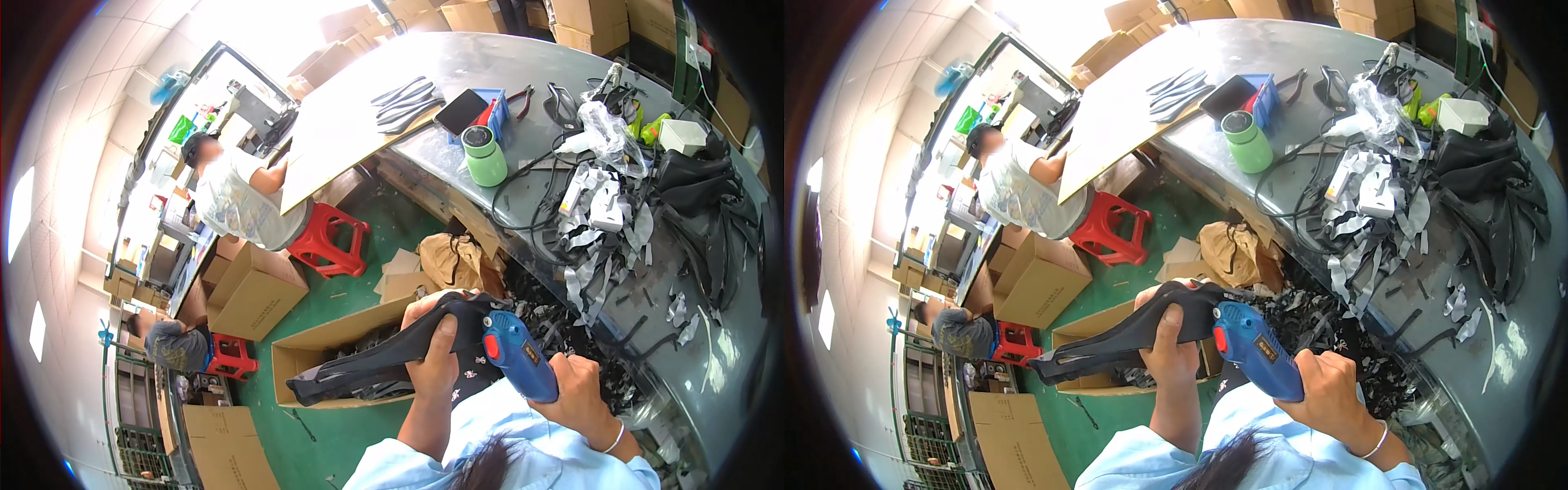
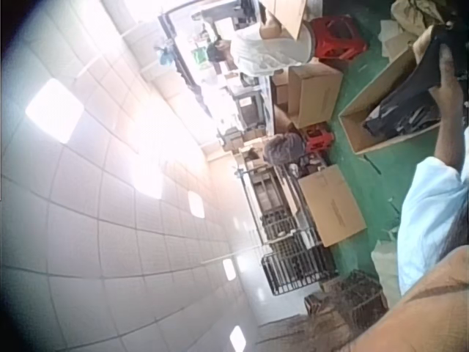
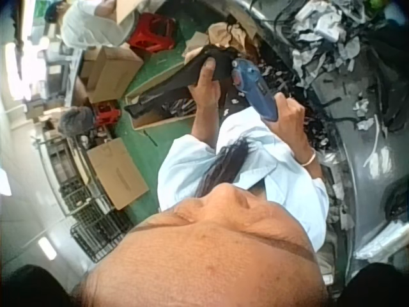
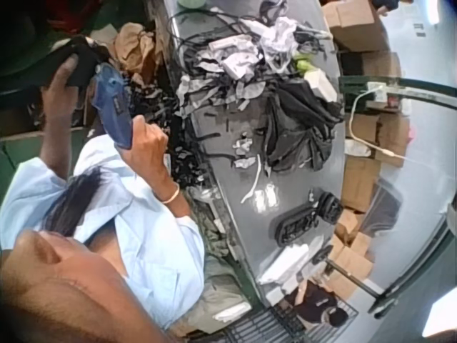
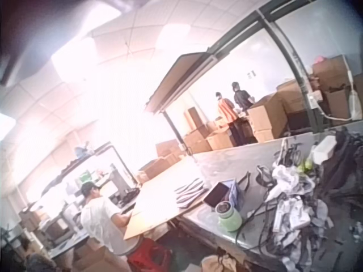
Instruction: The person uses a blue handheld electric trimmer to cut and shape a black flexible material, likely fabric or synthetic leather. They hold the material with one hand and guide the tool along the edges with the other, repeatedly trimming the piece and discarding the cut-off strips onto the table.
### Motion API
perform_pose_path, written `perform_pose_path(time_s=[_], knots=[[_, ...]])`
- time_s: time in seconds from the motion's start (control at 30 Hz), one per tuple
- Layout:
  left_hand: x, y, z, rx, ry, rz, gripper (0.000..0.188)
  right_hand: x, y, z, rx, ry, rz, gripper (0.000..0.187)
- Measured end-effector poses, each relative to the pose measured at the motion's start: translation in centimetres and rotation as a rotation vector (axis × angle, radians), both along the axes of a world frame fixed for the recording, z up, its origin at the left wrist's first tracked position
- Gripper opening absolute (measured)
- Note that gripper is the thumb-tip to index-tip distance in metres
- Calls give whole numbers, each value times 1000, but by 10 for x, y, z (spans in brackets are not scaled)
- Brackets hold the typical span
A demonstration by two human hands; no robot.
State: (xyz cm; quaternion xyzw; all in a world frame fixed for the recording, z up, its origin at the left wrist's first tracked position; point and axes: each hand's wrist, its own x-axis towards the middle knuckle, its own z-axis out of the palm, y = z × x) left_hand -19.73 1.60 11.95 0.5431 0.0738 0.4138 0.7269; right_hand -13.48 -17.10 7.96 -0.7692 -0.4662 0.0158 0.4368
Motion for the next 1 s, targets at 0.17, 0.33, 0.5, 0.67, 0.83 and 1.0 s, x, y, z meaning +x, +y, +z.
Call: perform_pose_path(time_s=[0.17,0.33,0.5,0.67,0.83,1.0], knots=[[3,-5,0,-27,2,-1,30,-2,2,-1,34,24,-5,35],[-3,1,-7,-52,139,-27,31,-2,3,1,27,33,1,34],[-10,10,4,-76,324,-115,25,0,0,4,-42,-66,-24,36],[-12,32,17,178,510,-288,26,-1,-1,3,-50,-82,-27,36],[-7,48,26,491,691,-486,30,-2,-2,-3,-55,-77,-16,34],[-4,56,-4,759,500,-464,40,-1,-3,3,-27,-19,61,35]])
